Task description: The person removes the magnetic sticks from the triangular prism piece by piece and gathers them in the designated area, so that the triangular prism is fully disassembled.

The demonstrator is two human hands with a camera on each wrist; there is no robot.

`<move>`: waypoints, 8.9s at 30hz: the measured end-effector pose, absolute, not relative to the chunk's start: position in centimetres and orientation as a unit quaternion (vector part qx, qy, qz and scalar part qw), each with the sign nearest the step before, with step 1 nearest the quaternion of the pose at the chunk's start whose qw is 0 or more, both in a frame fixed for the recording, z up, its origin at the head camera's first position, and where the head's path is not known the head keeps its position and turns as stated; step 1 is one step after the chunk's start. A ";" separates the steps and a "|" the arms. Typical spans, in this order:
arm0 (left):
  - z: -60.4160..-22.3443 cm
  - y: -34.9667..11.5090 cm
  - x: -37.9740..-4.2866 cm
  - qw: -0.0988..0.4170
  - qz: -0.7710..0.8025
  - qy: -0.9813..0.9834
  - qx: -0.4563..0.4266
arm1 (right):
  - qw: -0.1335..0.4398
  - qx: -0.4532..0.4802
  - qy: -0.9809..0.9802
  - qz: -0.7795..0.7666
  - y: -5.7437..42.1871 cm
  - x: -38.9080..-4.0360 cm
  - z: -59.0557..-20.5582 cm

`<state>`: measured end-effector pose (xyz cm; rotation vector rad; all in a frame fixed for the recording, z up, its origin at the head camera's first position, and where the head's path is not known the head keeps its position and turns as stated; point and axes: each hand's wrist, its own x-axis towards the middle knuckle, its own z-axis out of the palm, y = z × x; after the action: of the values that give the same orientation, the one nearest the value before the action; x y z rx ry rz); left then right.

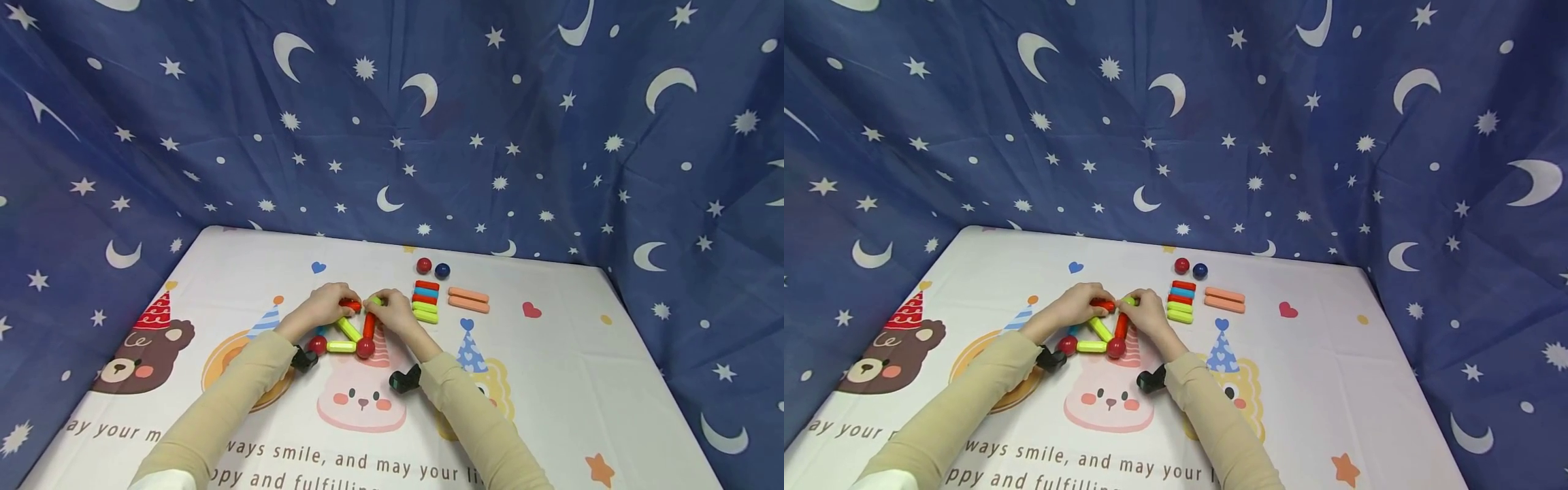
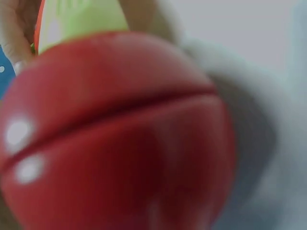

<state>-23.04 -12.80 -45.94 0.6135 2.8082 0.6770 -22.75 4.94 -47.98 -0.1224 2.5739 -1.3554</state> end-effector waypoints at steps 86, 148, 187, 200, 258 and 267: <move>-46.1 -14.0 -24.3 0.201 0.365 0.899 0.135 | -0.011 -0.007 0.904 -0.427 22.6 -28.8 -44.8; -47.4 -18.7 -23.0 0.158 0.430 0.884 0.091 | 0.076 -0.180 0.898 -0.393 3.5 -24.9 -46.8; -45.2 -16.6 -16.4 -0.004 0.391 0.911 0.133 | 0.007 -0.105 0.939 -0.327 14.8 -18.7 -46.6; -45.2 -13.2 -13.1 -0.026 0.308 0.937 0.166 | -0.001 -0.132 0.965 -0.228 15.1 -17.8 -47.1; -47.5 -10.3 -12.3 -0.087 0.283 0.943 0.154 | 0.069 -0.344 0.925 -0.142 9.1 -17.6 -46.6; -47.4 -10.5 -12.3 -0.079 0.284 0.944 0.147 | 0.095 -0.315 0.926 -0.185 9.3 -16.7 -46.5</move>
<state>-12.35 -10.54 -47.37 0.4872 3.1251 0.9389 -16.67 9.27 -46.50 -0.9339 2.7464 -0.5480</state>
